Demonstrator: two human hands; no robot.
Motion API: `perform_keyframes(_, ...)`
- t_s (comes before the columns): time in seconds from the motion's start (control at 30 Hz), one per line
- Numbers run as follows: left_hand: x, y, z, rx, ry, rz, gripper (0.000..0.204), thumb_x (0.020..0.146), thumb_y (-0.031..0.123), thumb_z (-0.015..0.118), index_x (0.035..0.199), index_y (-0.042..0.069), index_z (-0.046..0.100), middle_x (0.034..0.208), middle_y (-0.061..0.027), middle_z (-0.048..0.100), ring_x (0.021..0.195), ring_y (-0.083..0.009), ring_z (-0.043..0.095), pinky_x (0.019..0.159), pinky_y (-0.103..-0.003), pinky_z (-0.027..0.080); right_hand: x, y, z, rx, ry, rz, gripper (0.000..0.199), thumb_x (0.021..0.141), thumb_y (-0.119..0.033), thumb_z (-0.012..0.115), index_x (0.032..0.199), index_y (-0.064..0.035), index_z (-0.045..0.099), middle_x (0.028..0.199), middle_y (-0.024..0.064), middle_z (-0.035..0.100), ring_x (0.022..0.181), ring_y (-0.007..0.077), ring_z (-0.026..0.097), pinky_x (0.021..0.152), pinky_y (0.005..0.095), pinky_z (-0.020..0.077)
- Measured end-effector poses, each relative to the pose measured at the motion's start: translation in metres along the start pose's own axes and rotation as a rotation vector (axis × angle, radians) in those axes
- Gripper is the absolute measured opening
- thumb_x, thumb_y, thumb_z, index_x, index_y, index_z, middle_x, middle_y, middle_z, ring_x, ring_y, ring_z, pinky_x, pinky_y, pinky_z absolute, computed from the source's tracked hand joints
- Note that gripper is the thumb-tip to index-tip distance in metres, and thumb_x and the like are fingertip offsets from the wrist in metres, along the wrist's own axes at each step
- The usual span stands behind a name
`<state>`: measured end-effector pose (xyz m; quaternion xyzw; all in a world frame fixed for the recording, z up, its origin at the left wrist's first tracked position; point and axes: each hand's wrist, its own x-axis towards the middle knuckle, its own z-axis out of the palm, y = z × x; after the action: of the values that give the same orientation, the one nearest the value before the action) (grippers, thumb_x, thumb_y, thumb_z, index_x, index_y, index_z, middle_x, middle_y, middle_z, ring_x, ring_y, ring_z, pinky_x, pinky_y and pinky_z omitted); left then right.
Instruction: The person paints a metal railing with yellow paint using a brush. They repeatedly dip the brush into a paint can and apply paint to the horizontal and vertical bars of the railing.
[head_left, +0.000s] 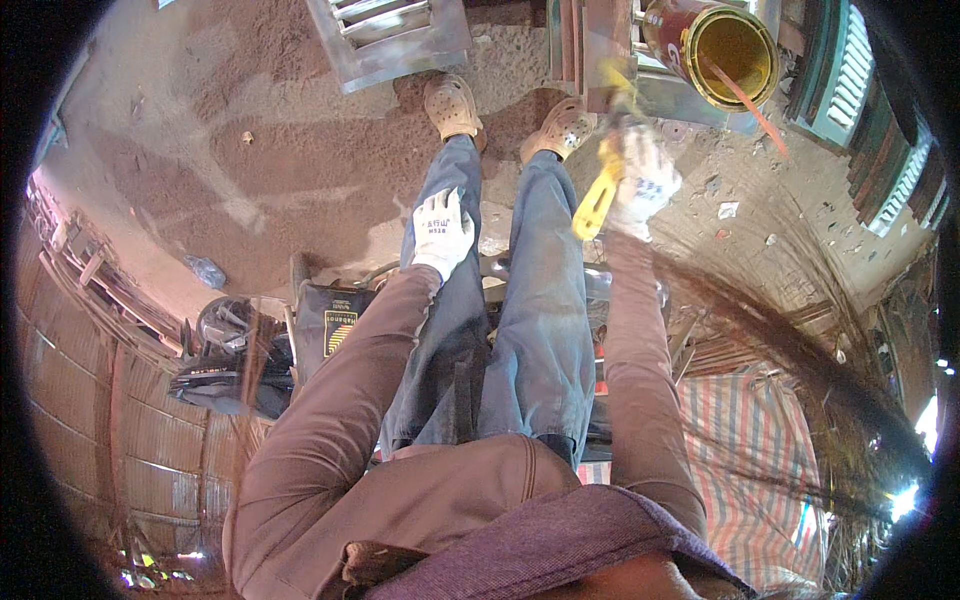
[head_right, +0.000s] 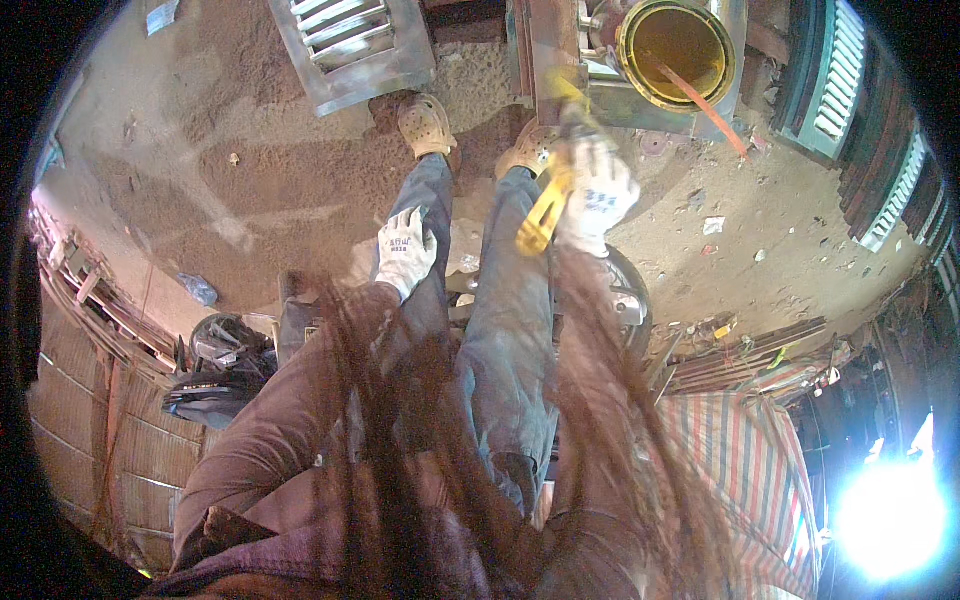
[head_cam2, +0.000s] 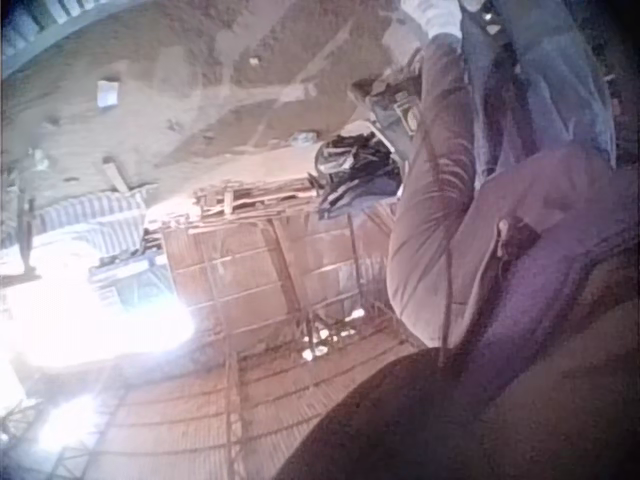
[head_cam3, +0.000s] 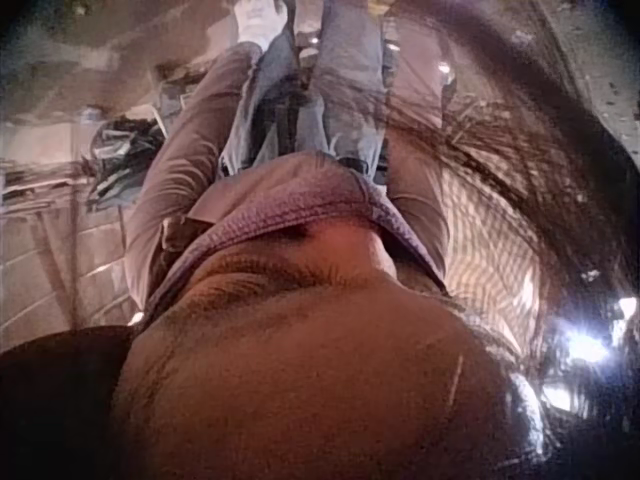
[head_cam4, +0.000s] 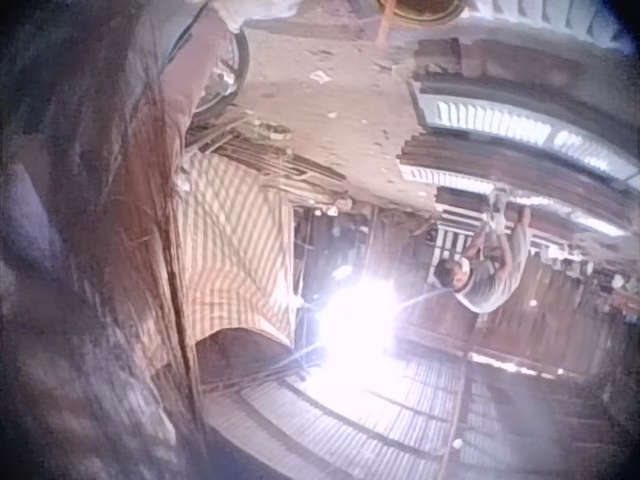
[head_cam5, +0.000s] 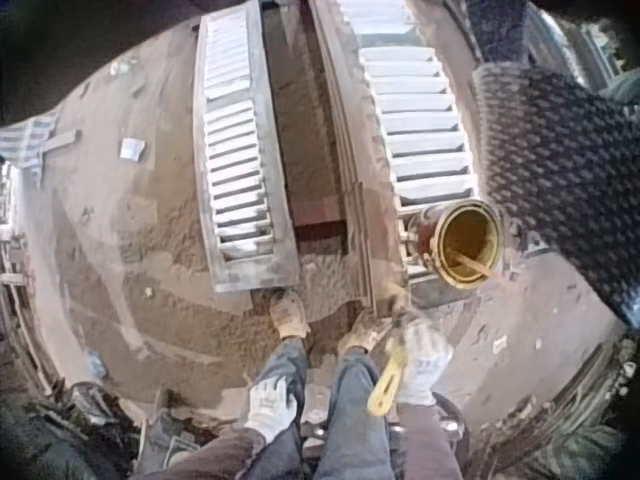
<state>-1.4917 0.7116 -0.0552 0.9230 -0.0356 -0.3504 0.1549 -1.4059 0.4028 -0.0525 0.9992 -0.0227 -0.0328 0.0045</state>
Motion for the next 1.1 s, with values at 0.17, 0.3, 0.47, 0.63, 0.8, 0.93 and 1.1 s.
perform_keyframes(0.17, -0.007, -0.002, 0.006, 0.005, 0.003, -0.022, 0.047, 0.081, 0.023, 0.061, 0.124, 0.006, 0.056, 0.121, -0.0164, 0.059, 0.113, -0.0346, 0.054, 0.095, -0.047, 0.042, -0.041, -0.027, -0.016, 0.113, -0.085, -0.151, 0.041, 0.077, -0.026, 0.067, 0.118, -0.0273, 0.065, 0.117, -0.0059, 0.066, 0.1, 0.018, 0.06, 0.083, 0.0407, 0.0425)
perform_keyframes(0.3, -0.013, -0.004, 0.008, -0.008, -0.043, -0.037, 0.047, 0.081, 0.024, 0.059, 0.125, 0.007, 0.057, 0.123, -0.0151, 0.058, 0.115, -0.0333, 0.053, 0.096, -0.047, 0.04, 0.001, -0.032, -0.023, 0.173, 0.106, -0.081, 0.035, 0.079, -0.029, 0.066, 0.113, -0.024, 0.067, 0.119, -0.0058, 0.065, 0.098, 0.0164, 0.061, 0.082, 0.0395, 0.045)
perform_keyframes(0.47, -0.013, -0.006, 0.014, -0.024, -0.041, -0.025, 0.048, 0.081, 0.025, 0.059, 0.125, 0.008, 0.057, 0.123, -0.0146, 0.058, 0.115, -0.0326, 0.053, 0.096, -0.047, 0.04, -0.015, -0.041, 0.019, 0.05, -0.002, -0.123, 0.043, 0.078, -0.02, 0.057, 0.12, -0.0249, 0.066, 0.126, -0.0061, 0.061, 0.106, 0.0187, 0.056, 0.087, 0.0415, 0.0426)
perform_keyframes(0.63, -0.012, -0.007, 0.017, 0.051, -0.087, -0.073, 0.047, 0.083, 0.026, 0.058, 0.125, 0.006, 0.056, 0.124, -0.0162, 0.058, 0.117, -0.0331, 0.053, 0.1, -0.047, 0.039, -0.1, -0.045, 0.018, 0.052, -0.127, -0.108, 0.034, 0.078, -0.027, 0.064, 0.112, -0.0256, 0.068, 0.114, -0.0049, 0.067, 0.102, 0.0182, 0.061, 0.089, 0.0377, 0.045)
perform_keyframes(0.8, -0.019, -0.006, 0.014, 0.054, -0.052, -0.05, 0.05, 0.083, 0.027, 0.058, 0.127, 0.005, 0.054, 0.125, -0.0181, 0.057, 0.116, -0.035, 0.052, 0.097, -0.048, 0.04, -0.031, -0.036, -0.018, 0.049, 0.12, 0.185, 0.046, 0.082, -0.027, 0.068, 0.127, -0.0199, 0.058, 0.118, 0.0027, 0.066, 0.099, 0.0243, 0.062, 0.083, 0.0414, 0.0456)
perform_keyframes(0.93, -0.011, -0.008, 0.01, -0.005, -0.058, -0.026, 0.05, 0.081, 0.027, 0.059, 0.125, 0.005, 0.056, 0.124, -0.0177, 0.057, 0.116, -0.0349, 0.052, 0.097, -0.049, 0.039, -0.014, -0.042, 0.012, -0.059, -0.005, 0.33, 0.045, 0.084, -0.025, 0.062, 0.128, -0.0234, 0.058, 0.124, -0.0013, 0.063, 0.105, 0.0213, 0.06, 0.08, 0.0408, 0.0453)
perform_keyframes(1.1, -0.011, -0.011, 0.009, 0.016, -0.001, 0.015, 0.049, 0.081, 0.026, 0.059, 0.124, 0.005, 0.056, 0.123, -0.0177, 0.058, 0.116, -0.0348, 0.052, 0.097, -0.049, 0.04, -0.04, -0.117, 0.015, 0.294, 0.075, 0.077, 0.044, 0.083, -0.021, 0.055, 0.126, -0.0259, 0.059, 0.119, -0.0038, 0.065, 0.103, 0.0184, 0.059, 0.073, 0.041, 0.0436)
